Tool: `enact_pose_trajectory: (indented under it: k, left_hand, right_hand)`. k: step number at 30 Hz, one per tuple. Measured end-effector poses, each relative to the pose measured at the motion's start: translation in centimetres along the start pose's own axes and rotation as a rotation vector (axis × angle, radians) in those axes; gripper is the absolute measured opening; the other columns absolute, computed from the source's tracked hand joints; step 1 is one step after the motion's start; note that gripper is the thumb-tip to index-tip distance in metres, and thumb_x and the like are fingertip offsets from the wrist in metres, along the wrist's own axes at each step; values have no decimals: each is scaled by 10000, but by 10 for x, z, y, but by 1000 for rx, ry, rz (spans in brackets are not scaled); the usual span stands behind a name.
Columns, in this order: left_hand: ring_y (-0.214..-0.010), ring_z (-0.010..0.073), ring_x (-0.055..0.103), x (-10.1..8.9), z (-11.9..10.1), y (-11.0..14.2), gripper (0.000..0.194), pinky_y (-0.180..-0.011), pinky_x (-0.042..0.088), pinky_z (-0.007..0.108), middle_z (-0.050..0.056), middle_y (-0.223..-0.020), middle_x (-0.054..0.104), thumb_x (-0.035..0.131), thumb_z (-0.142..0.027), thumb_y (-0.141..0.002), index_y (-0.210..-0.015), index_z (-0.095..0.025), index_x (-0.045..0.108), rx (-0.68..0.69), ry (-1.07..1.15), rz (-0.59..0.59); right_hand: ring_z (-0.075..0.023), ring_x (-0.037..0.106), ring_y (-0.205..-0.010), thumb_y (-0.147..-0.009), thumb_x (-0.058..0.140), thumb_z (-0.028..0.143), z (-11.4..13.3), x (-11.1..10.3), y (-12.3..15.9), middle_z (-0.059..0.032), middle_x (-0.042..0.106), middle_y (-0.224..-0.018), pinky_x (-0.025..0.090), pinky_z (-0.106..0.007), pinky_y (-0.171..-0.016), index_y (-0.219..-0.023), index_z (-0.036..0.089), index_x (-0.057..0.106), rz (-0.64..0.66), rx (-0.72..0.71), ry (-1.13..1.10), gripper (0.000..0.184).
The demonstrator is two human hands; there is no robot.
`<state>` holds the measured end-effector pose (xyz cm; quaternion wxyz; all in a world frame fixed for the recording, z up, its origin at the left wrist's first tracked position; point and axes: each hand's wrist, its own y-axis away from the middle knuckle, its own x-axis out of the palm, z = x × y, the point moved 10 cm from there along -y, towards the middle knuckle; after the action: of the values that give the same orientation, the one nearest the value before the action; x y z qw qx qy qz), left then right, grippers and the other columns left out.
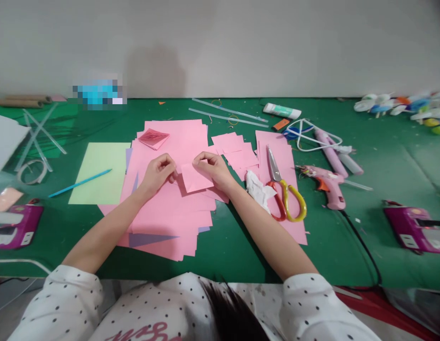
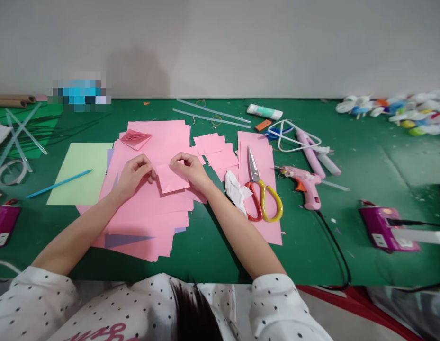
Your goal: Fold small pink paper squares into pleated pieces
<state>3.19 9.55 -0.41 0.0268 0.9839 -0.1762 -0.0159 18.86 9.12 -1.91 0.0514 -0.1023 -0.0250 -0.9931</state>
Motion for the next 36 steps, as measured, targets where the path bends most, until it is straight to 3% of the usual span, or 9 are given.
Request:
enact_pose_trajectory:
  k: [3, 6, 10, 18, 24, 31, 36]
  left_hand:
    - [-645, 109, 553, 5, -7, -1, 202, -613, 443, 242, -1, -733, 611, 698, -361, -829, -843, -170, 632, 81, -115, 26]
    - [-672, 110, 515, 5, -10, -1, 251, -647, 413, 248, -2, -724, 593, 708, -396, -836, -784, -160, 640, 125, -197, 25]
    - [-637, 108, 473, -2, -10, -1, 295, -616, 377, 251, -14, -684, 561, 714, -430, -831, -746, -162, 622, 135, -189, -27]
    - [-636, 116, 514, 7, -9, 2, 264, -603, 392, 250, 3, -697, 621, 702, -407, -837, -754, -161, 658, 136, -278, 11]
    - [-637, 116, 486, -1, -14, 3, 252, -621, 384, 265, -6, -666, 579, 743, -368, -802, -697, -164, 638, 152, -147, -42]
    - [-593, 100, 399, -15, -3, -1, 282, -575, 317, 261, -28, -624, 482, 783, -356, -755, -656, -175, 590, 110, 73, -122]
    - [-593, 99, 400, -22, 0, 0, 255, -563, 309, 252, -32, -616, 447, 744, -272, -753, -629, -179, 541, 81, 167, -184]
  right_hand:
    - [-132, 535, -706, -730, 749, 334, 3, 8, 1, 10, 630, -742, 437, -283, -705, -752, 193, 669, 48, -49, 46, 164]
    - [-135, 542, -716, -745, 741, 339, 3, 13, 1, 4, 632, -750, 443, -287, -714, -771, 194, 667, 77, -65, 84, 165]
    - [-129, 538, -698, -768, 699, 308, 2, 19, 0, 11, 612, -735, 432, -282, -692, -755, 196, 636, 115, -85, 124, 130]
    - [-122, 523, -674, -742, 629, 220, 8, 28, 3, 24, 597, -720, 401, -278, -664, -735, 197, 597, 127, -113, 204, 39]
    - [-122, 508, -668, -700, 612, 199, 8, 22, 1, 35, 561, -671, 392, -262, -636, -660, 206, 547, 98, -108, 178, 77]
    - [-75, 389, -460, -686, 606, 201, 0, 15, 3, 53, 567, -578, 310, -236, -483, -680, 212, 535, 76, 9, 55, 72]
    - [-76, 377, -461, -675, 631, 209, 0, 8, 2, 64, 516, -546, 284, -232, -467, -660, 214, 542, 66, -7, -36, 90]
